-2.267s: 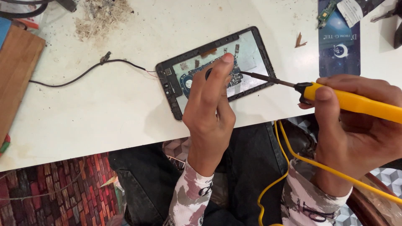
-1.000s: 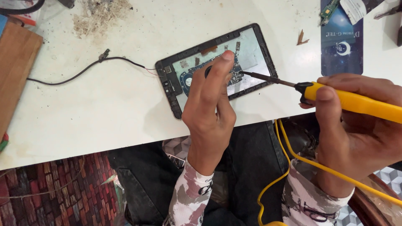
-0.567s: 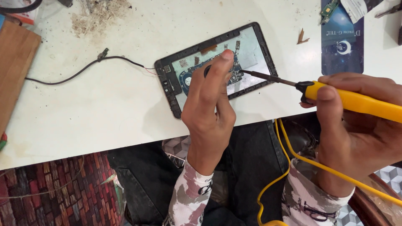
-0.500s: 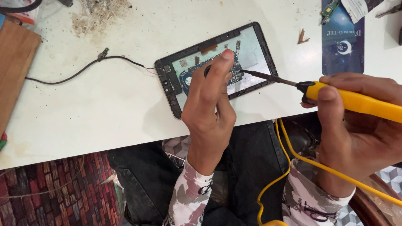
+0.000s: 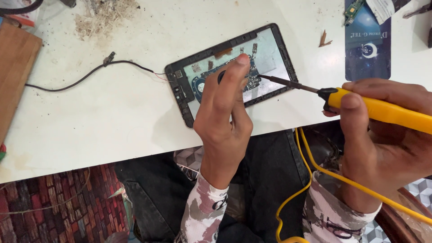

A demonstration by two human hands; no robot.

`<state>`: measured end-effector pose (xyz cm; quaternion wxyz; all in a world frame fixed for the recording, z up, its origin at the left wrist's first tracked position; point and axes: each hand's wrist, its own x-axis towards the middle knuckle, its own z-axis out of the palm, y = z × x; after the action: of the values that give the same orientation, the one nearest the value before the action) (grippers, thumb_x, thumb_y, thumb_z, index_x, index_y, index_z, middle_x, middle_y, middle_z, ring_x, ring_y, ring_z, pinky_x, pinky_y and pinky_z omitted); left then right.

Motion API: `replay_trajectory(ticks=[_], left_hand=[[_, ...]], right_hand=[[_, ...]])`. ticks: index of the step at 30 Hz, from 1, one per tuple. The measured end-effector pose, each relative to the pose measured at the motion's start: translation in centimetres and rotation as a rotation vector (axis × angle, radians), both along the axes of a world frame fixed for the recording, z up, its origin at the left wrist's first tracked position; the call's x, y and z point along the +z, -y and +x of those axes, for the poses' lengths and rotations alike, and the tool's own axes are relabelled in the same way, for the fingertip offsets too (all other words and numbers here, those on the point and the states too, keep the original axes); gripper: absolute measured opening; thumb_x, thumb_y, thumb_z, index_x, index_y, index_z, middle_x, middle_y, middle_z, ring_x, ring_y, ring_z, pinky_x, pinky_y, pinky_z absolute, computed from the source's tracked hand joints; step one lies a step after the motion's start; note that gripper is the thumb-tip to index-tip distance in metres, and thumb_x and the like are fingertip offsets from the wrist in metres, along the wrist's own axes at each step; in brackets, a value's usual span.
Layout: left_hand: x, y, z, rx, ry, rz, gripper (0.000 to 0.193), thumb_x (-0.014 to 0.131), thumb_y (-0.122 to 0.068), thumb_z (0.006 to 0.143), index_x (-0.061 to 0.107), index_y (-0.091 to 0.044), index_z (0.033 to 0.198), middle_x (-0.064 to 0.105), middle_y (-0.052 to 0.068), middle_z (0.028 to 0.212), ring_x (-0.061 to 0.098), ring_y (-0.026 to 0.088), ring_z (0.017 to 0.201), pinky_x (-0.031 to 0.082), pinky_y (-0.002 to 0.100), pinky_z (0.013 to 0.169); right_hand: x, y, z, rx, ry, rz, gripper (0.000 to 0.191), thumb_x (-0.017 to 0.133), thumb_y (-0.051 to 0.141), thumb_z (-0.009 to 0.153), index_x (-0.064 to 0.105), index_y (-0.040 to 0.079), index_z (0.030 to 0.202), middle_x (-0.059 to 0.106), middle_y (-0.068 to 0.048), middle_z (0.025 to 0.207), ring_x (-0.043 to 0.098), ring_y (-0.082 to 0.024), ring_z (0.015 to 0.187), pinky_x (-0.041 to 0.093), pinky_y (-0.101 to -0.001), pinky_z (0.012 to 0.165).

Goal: The person uses a soldering iron and solder wire to apply solder to multiple points on a smartphone motherboard. The hands hold the solder wire in the left hand and the soldering iron in the right hand, moving across different components on the board.

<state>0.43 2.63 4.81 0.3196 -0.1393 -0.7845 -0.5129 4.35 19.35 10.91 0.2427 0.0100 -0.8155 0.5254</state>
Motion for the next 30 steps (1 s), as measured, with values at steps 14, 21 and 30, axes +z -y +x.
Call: replay_trajectory(ticks=[14,21,30], left_hand=[[-0.38,-0.15,-0.18,0.009,-0.001,-0.002,0.053,0.060,0.016,0.115,0.040,-0.016,0.152,0.060,0.004,0.145,0.068,0.019,0.130,0.068,0.023,0.107],[-0.76,-0.44,0.06,0.005,0.013,-0.025,0.055,0.058,0.017,0.115,0.038,-0.016,0.153,0.058,0.004,0.147,0.065,0.020,0.127,0.064,0.023,0.105],[-0.21,-0.46,0.25,0.004,0.014,-0.018,0.054,0.058,0.016,0.116,0.038,-0.017,0.154,0.057,0.002,0.147,0.065,0.019,0.125,0.068,0.022,0.105]], right_hand=[[-0.49,-0.24,0.01,0.006,0.003,0.004,0.012,0.069,-0.001,0.122,0.058,-0.006,0.123,0.066,-0.018,0.117,0.073,-0.021,0.101,0.064,-0.0278,0.094],[-0.66,-0.26,-0.21,0.021,-0.007,-0.018,0.011,0.065,0.000,0.122,0.055,-0.006,0.122,0.067,-0.018,0.117,0.072,-0.018,0.094,0.065,-0.0257,0.087],[-0.45,0.26,-0.29,-0.003,-0.013,-0.088,0.013,0.064,0.002,0.124,0.053,-0.005,0.123,0.063,-0.015,0.114,0.068,-0.016,0.088,0.067,-0.0258,0.085]])
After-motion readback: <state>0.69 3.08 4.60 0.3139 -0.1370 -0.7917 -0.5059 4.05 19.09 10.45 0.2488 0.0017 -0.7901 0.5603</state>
